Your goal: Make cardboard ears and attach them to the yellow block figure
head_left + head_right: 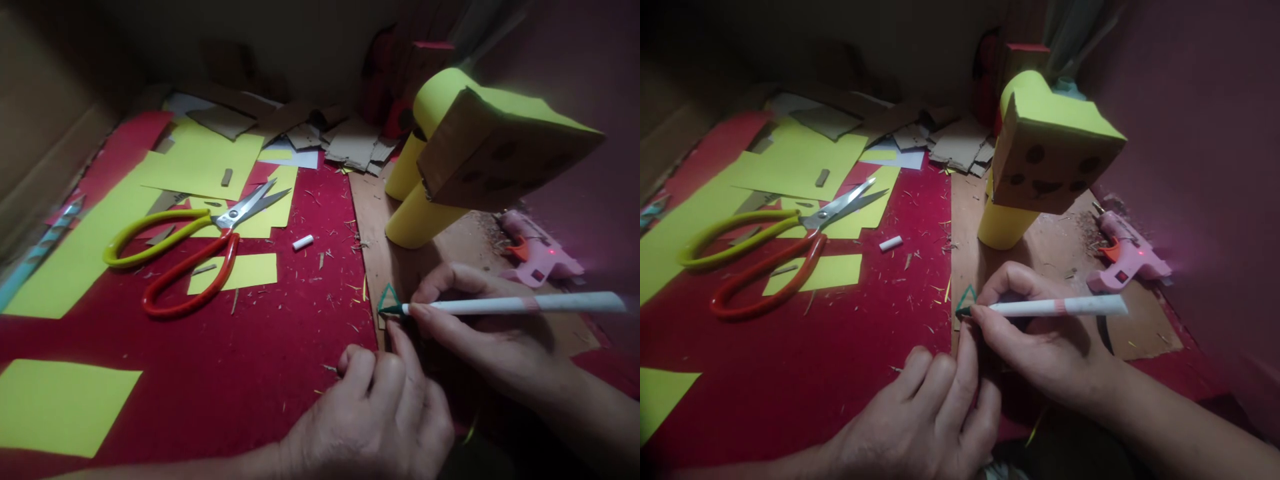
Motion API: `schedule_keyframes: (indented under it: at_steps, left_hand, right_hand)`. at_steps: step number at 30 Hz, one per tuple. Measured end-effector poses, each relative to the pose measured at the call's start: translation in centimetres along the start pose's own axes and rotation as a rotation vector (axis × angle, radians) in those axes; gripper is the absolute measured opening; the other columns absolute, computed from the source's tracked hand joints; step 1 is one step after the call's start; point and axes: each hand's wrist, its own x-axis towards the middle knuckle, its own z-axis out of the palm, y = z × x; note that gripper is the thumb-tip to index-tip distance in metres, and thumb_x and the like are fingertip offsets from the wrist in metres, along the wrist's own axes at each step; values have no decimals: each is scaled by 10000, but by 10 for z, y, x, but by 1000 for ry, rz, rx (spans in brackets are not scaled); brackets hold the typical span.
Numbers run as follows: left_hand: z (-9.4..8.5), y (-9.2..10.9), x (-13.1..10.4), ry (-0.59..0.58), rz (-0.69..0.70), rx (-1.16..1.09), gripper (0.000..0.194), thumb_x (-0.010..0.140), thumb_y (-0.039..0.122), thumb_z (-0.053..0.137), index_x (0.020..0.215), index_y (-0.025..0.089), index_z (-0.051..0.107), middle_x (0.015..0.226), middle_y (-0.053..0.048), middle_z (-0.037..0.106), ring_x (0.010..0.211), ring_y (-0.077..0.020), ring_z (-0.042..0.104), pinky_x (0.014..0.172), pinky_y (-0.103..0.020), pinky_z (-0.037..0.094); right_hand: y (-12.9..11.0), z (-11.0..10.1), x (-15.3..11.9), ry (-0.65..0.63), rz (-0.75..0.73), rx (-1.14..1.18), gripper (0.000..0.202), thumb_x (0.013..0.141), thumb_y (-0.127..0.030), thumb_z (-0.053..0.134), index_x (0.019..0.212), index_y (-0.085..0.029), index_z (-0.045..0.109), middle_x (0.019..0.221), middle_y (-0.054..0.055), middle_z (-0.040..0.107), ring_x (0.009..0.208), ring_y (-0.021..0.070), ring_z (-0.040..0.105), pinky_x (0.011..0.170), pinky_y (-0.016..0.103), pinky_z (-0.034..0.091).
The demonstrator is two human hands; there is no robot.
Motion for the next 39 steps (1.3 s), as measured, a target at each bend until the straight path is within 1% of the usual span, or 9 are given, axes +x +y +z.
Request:
schedule_keyframes:
  at_steps: [5,8,12,15,23,27,30,34,39]
  left_hand:
    - [2,-2,0,11,-2,-3,144,882,233,487,920,138,588,947,-136,717,622,-224,608,531,-338,417]
    - [3,-2,1,4,-14,-8,144,887,233,484,906,137,590,950,-140,716,612,-214,604,532,-336,409]
    - [2,-1,1,3,-20,-4,126,878,212,498,919,135,589,972,-143,714,621,-209,600,542,-336,403]
    - [2,-2,0,2,-20,-6,114,874,204,502,911,146,592,965,-120,719,625,-208,593,547,-338,394]
    - [3,1,0,4,-75,-46,163,882,290,539,884,134,583,967,-133,711,630,-197,577,589,-344,372]
    - [4,1,0,13,-72,-39,171,881,295,543,909,133,589,973,-133,710,644,-205,583,582,-347,373]
    - [4,1,0,30,-66,-33,156,887,269,520,898,131,592,966,-137,710,626,-204,581,566,-345,371]
    - [4,2,0,23,-75,-43,135,885,219,482,889,143,593,954,-128,715,621,-219,587,544,-349,380]
    - [3,-1,-1,24,-31,-35,143,884,209,482,935,132,592,959,-146,713,643,-220,605,534,-336,393]
  right_hand:
    - [1,-2,-2,-43,-21,-41,119,820,-251,598,712,-208,578,661,4,634,533,118,565,423,189,441]
    - [2,-3,-2,-47,-23,-12,116,810,-224,605,700,-208,573,617,-10,618,492,104,547,395,170,425]
    - [2,-2,0,-14,18,46,127,807,-232,615,690,-212,571,559,-34,592,432,82,519,356,140,403]
    - [1,-1,0,17,-23,-38,116,793,-223,624,686,-215,581,606,-22,625,480,91,552,388,144,425]
    - [-2,-3,2,-34,-48,-50,130,796,-228,624,675,-207,580,573,-25,617,446,90,550,368,145,425]
    - [-2,-1,2,6,-24,-14,126,781,-215,630,668,-207,576,555,-28,614,424,89,549,347,139,425]
    - [-2,0,1,54,-36,-57,123,769,-208,631,663,-209,569,574,-20,622,439,91,545,354,144,420]
    - [-2,-2,0,13,-56,-132,122,786,-215,601,668,-206,575,596,-7,625,467,98,546,376,161,422]
    - [-2,-3,1,7,-45,-60,131,775,-199,634,662,-208,570,569,-38,605,451,70,533,380,122,410]
